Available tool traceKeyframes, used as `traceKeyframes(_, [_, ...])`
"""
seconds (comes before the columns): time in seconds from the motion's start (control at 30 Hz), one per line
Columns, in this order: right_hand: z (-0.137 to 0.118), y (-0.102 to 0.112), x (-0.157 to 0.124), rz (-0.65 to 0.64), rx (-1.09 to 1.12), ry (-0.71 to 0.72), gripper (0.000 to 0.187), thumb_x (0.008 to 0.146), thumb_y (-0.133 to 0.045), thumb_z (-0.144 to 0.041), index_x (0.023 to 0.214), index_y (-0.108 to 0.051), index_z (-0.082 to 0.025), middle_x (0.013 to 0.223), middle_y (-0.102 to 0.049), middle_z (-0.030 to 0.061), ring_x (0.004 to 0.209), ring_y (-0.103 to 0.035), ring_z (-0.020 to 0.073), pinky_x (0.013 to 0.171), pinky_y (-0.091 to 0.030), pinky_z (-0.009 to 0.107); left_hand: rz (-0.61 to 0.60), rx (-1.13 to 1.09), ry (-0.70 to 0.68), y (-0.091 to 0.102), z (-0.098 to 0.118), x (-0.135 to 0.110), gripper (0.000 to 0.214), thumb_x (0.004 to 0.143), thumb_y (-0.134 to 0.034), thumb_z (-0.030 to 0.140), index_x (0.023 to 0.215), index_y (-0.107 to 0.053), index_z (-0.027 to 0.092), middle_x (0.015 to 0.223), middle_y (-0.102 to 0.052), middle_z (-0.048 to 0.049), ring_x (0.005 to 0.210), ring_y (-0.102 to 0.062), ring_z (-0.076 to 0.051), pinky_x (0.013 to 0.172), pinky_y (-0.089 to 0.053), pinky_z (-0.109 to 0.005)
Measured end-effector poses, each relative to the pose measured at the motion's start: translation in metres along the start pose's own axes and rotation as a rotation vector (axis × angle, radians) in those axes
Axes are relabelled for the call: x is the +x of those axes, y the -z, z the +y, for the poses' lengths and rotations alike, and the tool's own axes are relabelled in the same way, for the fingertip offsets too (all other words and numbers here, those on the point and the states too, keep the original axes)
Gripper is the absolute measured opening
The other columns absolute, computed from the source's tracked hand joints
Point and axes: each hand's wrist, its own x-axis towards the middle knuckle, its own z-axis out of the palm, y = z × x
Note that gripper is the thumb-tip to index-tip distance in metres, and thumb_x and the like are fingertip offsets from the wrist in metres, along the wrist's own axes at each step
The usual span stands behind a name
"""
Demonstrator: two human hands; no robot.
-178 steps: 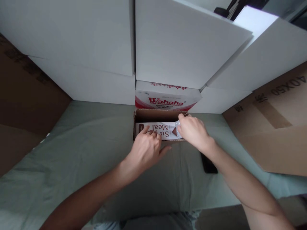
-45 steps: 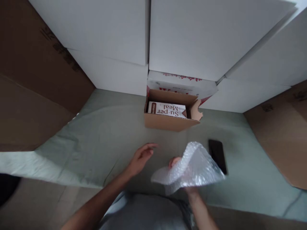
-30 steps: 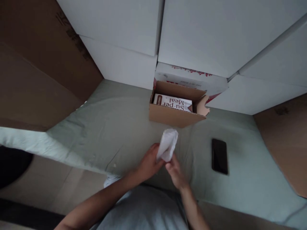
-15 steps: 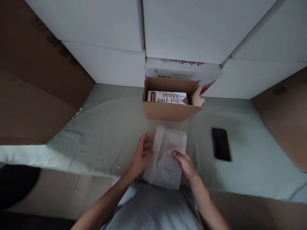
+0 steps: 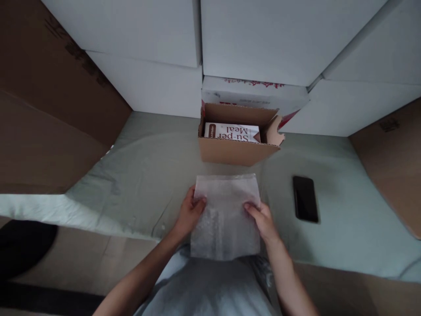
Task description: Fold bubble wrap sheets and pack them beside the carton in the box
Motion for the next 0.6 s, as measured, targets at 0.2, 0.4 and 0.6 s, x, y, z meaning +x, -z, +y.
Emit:
traceKeyframes(0.2, [0.006,-0.011,0.002,0.254,-0.653,0.353,0.069,0.080,-0.055,-0.030,0.141,-0.029,-0.013,0.113,-0.058,0.0186,0.101,-0.059,0.0298,0.084,-0.049,0.049,0.242,0.710,-0.479,0.004,-0.038,0.023,0.064,0.085,-0.051,0.020,0.142,-0.023,0.015,0.134,-0.045,-0.0212,0.127,-0.044,-0.032,0.100,-0.041,-0.052])
traceKeyframes(0.4, [0.009,-0.040,0.005,-0.016,-0.998,0.750,0.058,0.089,-0.037,-0.017,0.146,-0.025,-0.018,0.148,-0.032,0.0145,0.141,-0.023,0.0280,0.109,-0.031,0.052,-0.244,1.228,-0.867,-0.016,-0.021,0.024,0.050,0.093,-0.034,0.015,0.143,-0.027,0.014,0.149,-0.034,-0.0139,0.144,-0.013,-0.025,0.115,-0.021,-0.047])
traceKeyframes(0.6, [0.025,-0.045,0.022,-0.157,-1.168,0.734,0.060,0.094,-0.036,-0.030,0.148,-0.018,-0.012,0.152,-0.027,0.0144,0.142,-0.019,0.0258,0.114,-0.023,0.050,-0.297,1.302,-0.713,-0.003,-0.027,0.040,0.074,0.091,-0.036,0.055,0.145,-0.023,0.005,0.152,-0.023,-0.0190,0.144,-0.010,-0.029,0.115,-0.019,-0.046])
